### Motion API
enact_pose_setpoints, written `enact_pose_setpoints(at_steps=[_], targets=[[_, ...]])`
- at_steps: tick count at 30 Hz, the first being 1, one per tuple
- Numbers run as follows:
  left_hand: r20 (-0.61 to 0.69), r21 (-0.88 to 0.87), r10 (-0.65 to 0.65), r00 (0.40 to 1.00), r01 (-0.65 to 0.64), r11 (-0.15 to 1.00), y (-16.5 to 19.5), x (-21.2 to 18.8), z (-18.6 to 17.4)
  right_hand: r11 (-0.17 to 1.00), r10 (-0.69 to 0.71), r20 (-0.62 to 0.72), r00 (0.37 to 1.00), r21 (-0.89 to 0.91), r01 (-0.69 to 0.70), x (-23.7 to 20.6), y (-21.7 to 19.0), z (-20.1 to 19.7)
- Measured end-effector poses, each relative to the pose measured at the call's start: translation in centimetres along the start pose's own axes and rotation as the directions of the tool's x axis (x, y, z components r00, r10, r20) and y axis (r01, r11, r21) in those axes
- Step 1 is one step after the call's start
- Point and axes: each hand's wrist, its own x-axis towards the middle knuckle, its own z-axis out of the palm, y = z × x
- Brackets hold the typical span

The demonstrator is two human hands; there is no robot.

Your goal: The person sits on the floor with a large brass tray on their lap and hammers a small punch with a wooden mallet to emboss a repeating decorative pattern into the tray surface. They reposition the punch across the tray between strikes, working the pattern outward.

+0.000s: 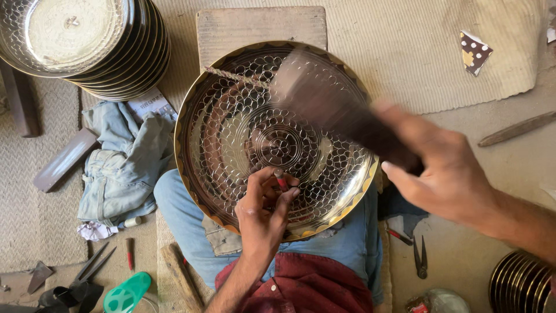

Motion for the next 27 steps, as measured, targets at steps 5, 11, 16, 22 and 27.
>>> enact_pose_setpoints(at_steps=[5, 11, 16, 22, 27], targets=[[-0.003, 0.026, -0.007, 1.0, 0.007, 1.0, -0.1, -0.1, -0.1, 0.949, 0.103, 0.168, 0.98, -0.313, -0.047, 0.3, -0.2, 0.9], [-0.014, 0.029, 0.026, 1.0, -0.026, 0.999, -0.8, -0.3, 0.1, 0.924, 0.132, 0.223, 0.966, -0.379, -0.039, 0.2, -0.3, 0.9], [0.004, 0.229, -0.135, 0.991, 0.13, 0.965, -0.8, -0.4, 0.2, 0.866, 0.052, 0.24, 0.969, -0.494, 0.076, -0.1, 0.1, 1.1], [-0.003, -0.032, 0.047, 0.999, -0.047, 0.998, 0.2, -0.1, 0.1, 0.915, 0.199, 0.265, 0.943, -0.394, -0.082, -0.7, 0.8, 1.4], [0.005, -0.033, 0.026, 1.0, -0.025, 0.999, 0.6, -0.1, 0.1, 0.907, 0.367, 0.274, 0.889, -0.318, -0.276, -0.9, 0.6, 1.4]])
